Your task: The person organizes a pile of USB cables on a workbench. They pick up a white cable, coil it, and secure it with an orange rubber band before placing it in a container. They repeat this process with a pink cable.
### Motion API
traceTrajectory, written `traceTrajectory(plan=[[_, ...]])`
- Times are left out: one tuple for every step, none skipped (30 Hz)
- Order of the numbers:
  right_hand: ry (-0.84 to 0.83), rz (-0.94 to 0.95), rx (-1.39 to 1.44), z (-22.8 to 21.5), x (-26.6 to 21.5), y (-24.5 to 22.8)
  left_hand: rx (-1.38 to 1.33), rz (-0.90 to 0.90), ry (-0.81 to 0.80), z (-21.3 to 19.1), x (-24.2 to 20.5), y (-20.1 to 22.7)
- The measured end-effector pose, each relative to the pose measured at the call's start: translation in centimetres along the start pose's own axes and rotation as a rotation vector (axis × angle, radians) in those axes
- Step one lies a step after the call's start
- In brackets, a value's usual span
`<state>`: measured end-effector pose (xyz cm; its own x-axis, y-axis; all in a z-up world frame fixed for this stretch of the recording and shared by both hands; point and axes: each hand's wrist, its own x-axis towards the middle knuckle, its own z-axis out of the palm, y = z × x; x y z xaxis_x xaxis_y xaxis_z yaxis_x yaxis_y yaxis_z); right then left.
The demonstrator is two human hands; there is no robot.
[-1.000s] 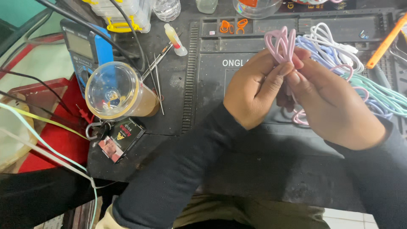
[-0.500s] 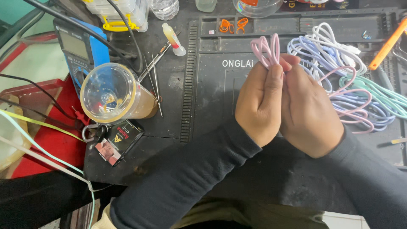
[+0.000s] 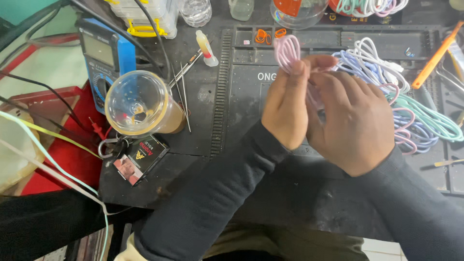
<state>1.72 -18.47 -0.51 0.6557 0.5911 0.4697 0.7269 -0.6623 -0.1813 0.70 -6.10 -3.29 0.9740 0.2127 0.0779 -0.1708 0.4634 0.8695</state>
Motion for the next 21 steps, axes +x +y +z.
traceTrajectory(plan=[[0.042, -0.034, -0.075, -0.3, 0.0, 0.0, 0.072, 0.067, 0.011, -1.0, 0.9, -0.1], [0.084, -0.067, -0.151, -0.7, 0.1, 0.0, 0.144, 0.134, 0.022, -1.9, 1.8, -0.1], [0.087, -0.073, -0.156, -0.7, 0.5, 0.3, 0.140, 0.141, 0.021, -2.5, 2.3, 0.8], [0.127, -0.096, -0.125, -0.7, 0.9, 0.5, 0.133, 0.137, 0.124, -3.1, 2.7, 1.7], [0.167, -0.120, -0.095, -0.8, 1.4, 0.8, 0.125, 0.133, 0.227, -3.7, 3.1, 2.6], [0.176, -0.122, -0.099, -0.8, 2.4, 1.0, 0.126, 0.141, 0.220, -4.2, 3.5, 3.1], [0.109, -0.113, -0.067, -0.8, 3.4, 1.3, 0.112, 0.087, 0.278, -4.6, 4.0, 3.5], [0.039, -0.099, -0.036, -0.8, 4.1, 1.5, 0.098, 0.027, 0.333, -5.0, 4.2, 3.8], [0.045, -0.096, -0.040, 0.4, 5.5, 2.1, 0.099, 0.030, 0.325, -5.5, 4.7, 3.2], [-0.082, -0.048, -0.152, 1.4, 6.7, 2.8, 0.038, 0.077, 0.334, -5.8, 5.2, 2.6], [-0.209, 0.003, -0.263, 2.3, 8.0, 3.5, -0.024, 0.123, 0.344, -6.1, 5.7, 2.1], [-0.201, 0.008, -0.279, 3.0, 8.8, 3.8, -0.033, 0.127, 0.328, -5.9, 5.7, 2.4], [-0.272, -0.009, -0.331, 3.8, 9.6, 4.2, -0.096, 0.048, 0.347, -5.8, 5.6, 2.7], [-0.343, -0.032, -0.379, 4.7, 10.6, 4.4, -0.156, -0.027, 0.372, -5.8, 5.5, 3.1], [-0.336, -0.032, -0.391, 5.1, 10.6, 4.5, -0.164, -0.021, 0.362, -5.6, 5.2, 3.6], [-0.220, -0.095, -0.471, 5.6, 10.6, 4.5, -0.146, -0.016, 0.325, -5.6, 4.8, 4.0], [-0.101, -0.158, -0.550, 6.2, 10.6, 4.5, -0.129, -0.011, 0.289, -5.5, 4.5, 4.4], [-0.100, -0.159, -0.555, 6.5, 10.8, 4.5, -0.133, -0.008, 0.286, -5.5, 4.3, 4.9], [-0.119, -0.173, -0.567, 6.8, 10.9, 4.5, -0.153, -0.009, 0.294, -5.5, 4.2, 5.5], [-0.138, -0.184, -0.579, 7.2, 11.0, 4.6, -0.170, -0.010, 0.300, -5.5, 4.1, 5.9], [-0.136, -0.184, -0.583, 7.0, 11.2, 4.4, -0.172, -0.008, 0.297, -5.7, 4.1, 6.1]])
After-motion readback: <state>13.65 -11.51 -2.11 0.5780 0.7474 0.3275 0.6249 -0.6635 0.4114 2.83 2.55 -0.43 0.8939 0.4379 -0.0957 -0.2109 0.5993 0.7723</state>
